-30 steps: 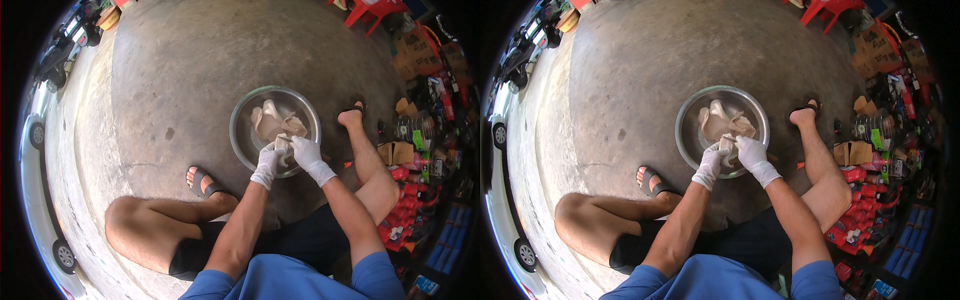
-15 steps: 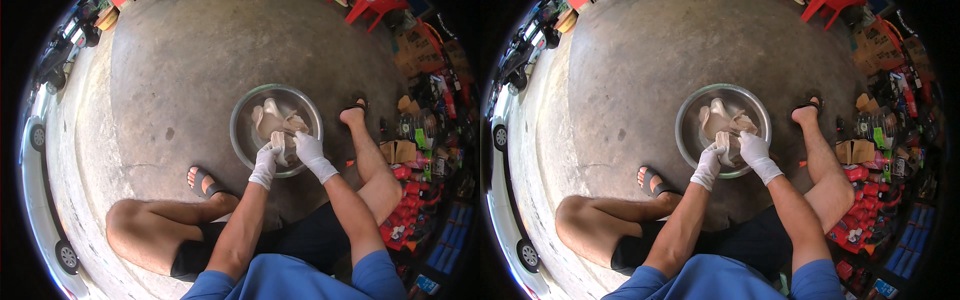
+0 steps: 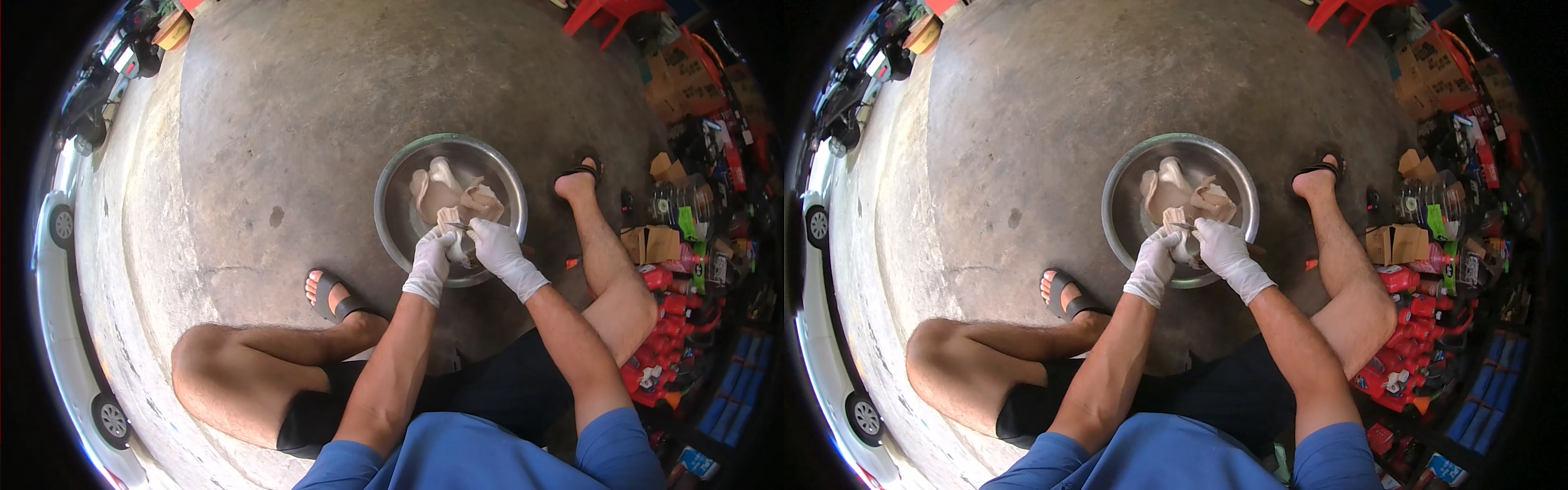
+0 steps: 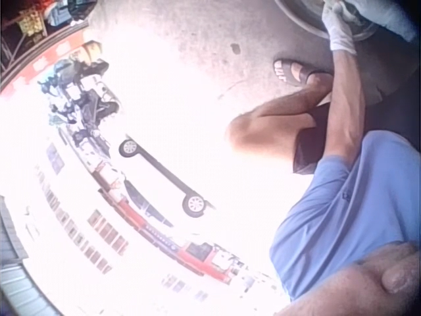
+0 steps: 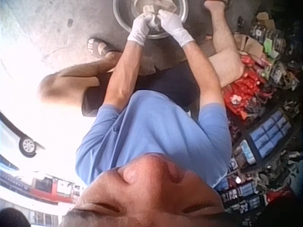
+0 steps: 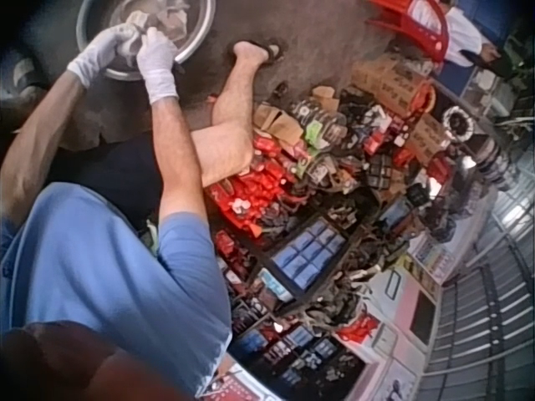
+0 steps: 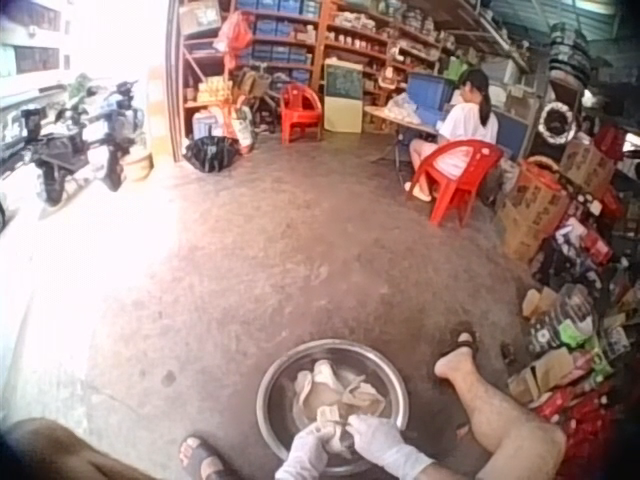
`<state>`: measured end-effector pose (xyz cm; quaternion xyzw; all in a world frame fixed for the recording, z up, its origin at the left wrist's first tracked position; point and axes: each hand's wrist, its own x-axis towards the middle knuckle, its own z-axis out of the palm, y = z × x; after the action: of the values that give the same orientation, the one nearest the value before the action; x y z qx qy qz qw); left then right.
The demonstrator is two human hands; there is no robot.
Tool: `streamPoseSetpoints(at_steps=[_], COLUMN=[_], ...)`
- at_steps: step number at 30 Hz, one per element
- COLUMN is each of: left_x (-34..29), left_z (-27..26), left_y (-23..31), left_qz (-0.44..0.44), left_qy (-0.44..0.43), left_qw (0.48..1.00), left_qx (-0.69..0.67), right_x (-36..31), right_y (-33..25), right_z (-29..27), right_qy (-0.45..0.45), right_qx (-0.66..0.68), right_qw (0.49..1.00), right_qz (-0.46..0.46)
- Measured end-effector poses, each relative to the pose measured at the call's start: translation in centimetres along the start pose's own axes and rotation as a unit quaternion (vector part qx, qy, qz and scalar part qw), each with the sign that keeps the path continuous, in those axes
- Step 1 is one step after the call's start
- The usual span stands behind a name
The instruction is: The person cleans and cuts pieces of tripe by hand in a metal bowl.
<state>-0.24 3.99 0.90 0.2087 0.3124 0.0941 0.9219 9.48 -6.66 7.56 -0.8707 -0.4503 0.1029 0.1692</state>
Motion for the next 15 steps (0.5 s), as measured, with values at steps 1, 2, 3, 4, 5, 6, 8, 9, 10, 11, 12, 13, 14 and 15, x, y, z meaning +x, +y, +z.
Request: streamPoseSetpoints(at_steps=[1, 2, 3, 4, 5, 6, 8, 9, 10, 11, 12, 13, 14, 15], left_x=[0.0, 0.1, 0.2, 0.4, 0.5, 0.5, 0.4, 0.3, 0.2, 0.2, 0.1, 0.0, 0.0, -0.1], left_z=[-0.1, -0.2, -0.7, -1.2, -1.7, -1.6, -1.4, -1.2, -1.0, -0.7, -0.6, -0.5, -0.5, -0.5], left_y=[0.0, 0.1, 0.0, 0.0, -0.1, -0.1, -0.2, -0.2, -0.1, -0.1, -0.1, 0.0, 0.2, 0.3], left_qz=[0.001, 0.001, -0.009, -0.020, -0.019, -0.027, -0.035, -0.039, -0.042, -0.042, -0.035, -0.028, -0.028, -0.035], left_qy=[0.006, 0.006, 0.003, 0.001, 0.002, 0.000, -0.003, -0.003, -0.004, -0.005, -0.003, -0.001, -0.001, 0.013], left_qw=[1.000, 1.000, 1.000, 1.000, 1.000, 1.000, 0.999, 0.999, 0.999, 0.999, 0.999, 0.999, 0.999, 0.998], left_qx=[-0.008, -0.007, -0.002, 0.003, 0.004, 0.001, -0.002, -0.006, -0.010, -0.010, -0.017, -0.025, -0.025, -0.049], right_x=[0.1, 0.1, 0.1, 0.0, -0.1, -0.2, -0.4, -0.3, 0.0, 0.1, 0.1, 0.0, -0.1, -0.3], right_y=[-0.1, -0.2, -0.4, -0.5, -0.7, -0.6, -0.5, -0.1, 0.5, 1.1, 1.1, 1.1, 1.1, 0.6], right_z=[0.0, 0.0, -0.1, -0.3, -0.4, -0.4, -0.3, -0.2, -0.2, -0.2, -0.3, -0.4, -0.4, -0.5], right_qy=[0.003, 0.006, 0.006, -0.001, -0.009, -0.009, -0.005, -0.004, 0.017, 0.038, 0.038, 0.041, 0.044, 0.040], right_qx=[0.001, 0.002, 0.003, 0.011, 0.019, 0.019, 0.023, 0.022, 0.007, -0.008, -0.007, 0.002, 0.010, 0.027], right_qw=[1.000, 1.000, 1.000, 1.000, 1.000, 1.000, 0.998, 0.999, 0.999, 0.999, 0.999, 0.999, 0.999, 0.999], right_qz=[0.010, 0.020, 0.019, 0.003, -0.013, -0.011, -0.050, -0.050, -0.028, -0.007, -0.008, -0.003, 0.002, -0.012])
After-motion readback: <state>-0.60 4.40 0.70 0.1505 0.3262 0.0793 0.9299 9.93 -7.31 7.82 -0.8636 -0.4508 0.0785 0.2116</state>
